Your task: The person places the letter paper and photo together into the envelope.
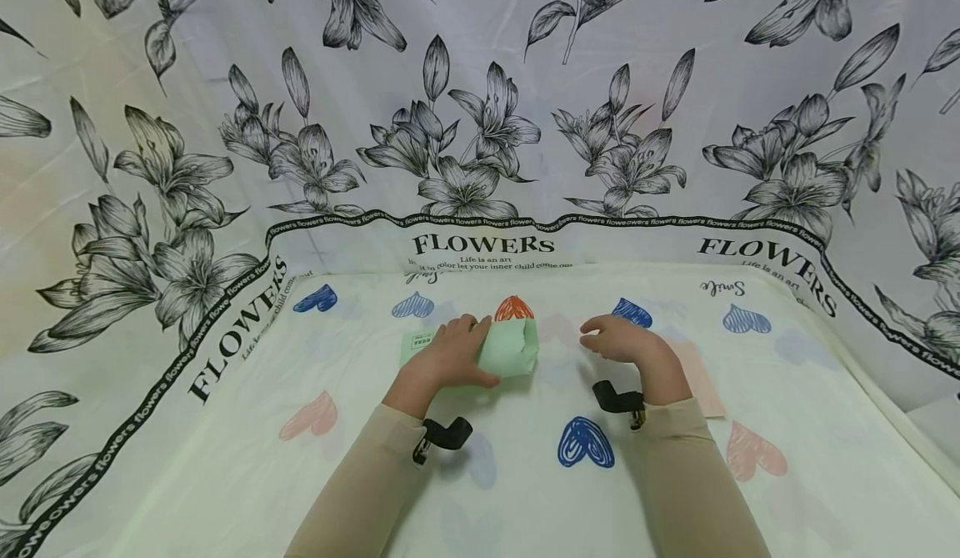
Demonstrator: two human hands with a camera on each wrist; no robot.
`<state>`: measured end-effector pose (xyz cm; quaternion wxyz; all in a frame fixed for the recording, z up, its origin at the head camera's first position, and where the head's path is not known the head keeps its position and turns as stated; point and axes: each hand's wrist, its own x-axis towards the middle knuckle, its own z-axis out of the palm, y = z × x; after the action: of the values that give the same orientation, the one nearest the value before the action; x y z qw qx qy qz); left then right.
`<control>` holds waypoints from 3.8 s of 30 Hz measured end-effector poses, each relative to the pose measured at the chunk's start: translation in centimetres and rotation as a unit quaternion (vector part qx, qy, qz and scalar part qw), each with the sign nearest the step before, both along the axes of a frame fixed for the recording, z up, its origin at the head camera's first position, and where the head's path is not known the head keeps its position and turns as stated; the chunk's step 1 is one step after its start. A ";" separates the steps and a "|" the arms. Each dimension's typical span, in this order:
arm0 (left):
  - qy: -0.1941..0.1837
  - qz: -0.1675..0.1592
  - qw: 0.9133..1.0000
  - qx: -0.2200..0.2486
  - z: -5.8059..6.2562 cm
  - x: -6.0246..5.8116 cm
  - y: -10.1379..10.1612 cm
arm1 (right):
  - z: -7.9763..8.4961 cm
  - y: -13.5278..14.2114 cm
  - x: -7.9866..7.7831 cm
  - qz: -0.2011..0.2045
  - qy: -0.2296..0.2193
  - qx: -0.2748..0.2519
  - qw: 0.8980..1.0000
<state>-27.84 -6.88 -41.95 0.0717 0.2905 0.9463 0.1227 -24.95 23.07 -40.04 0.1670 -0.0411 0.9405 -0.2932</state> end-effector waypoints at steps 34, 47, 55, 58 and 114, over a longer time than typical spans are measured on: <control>-0.011 0.005 1.000 -0.002 0.1 0.2 -0.1 | -0.8 5.0 1.1 -0.072 -0.003 0.031 0.997; -0.014 0.000 1.000 -0.005 0.1 -0.1 -0.2 | -1.6 9.5 2.1 -0.163 -0.048 -0.016 0.985; -0.015 0.003 1.000 -0.004 0.2 -0.2 -0.3 | -2.4 11.6 1.9 -0.187 -0.045 -0.021 0.981; -0.015 0.004 1.000 -0.002 0.3 -0.2 -0.3 | -2.9 11.5 1.8 -0.208 -0.040 -0.016 0.977; -0.013 0.006 1.000 -0.010 0.2 0.0 -0.4 | -3.9 11.3 1.6 -0.249 -0.029 -0.012 0.968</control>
<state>-27.86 -7.30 -41.72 0.0859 0.2826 0.9482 0.1171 -23.38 34.37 -43.93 0.1150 0.2007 0.9122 -0.3381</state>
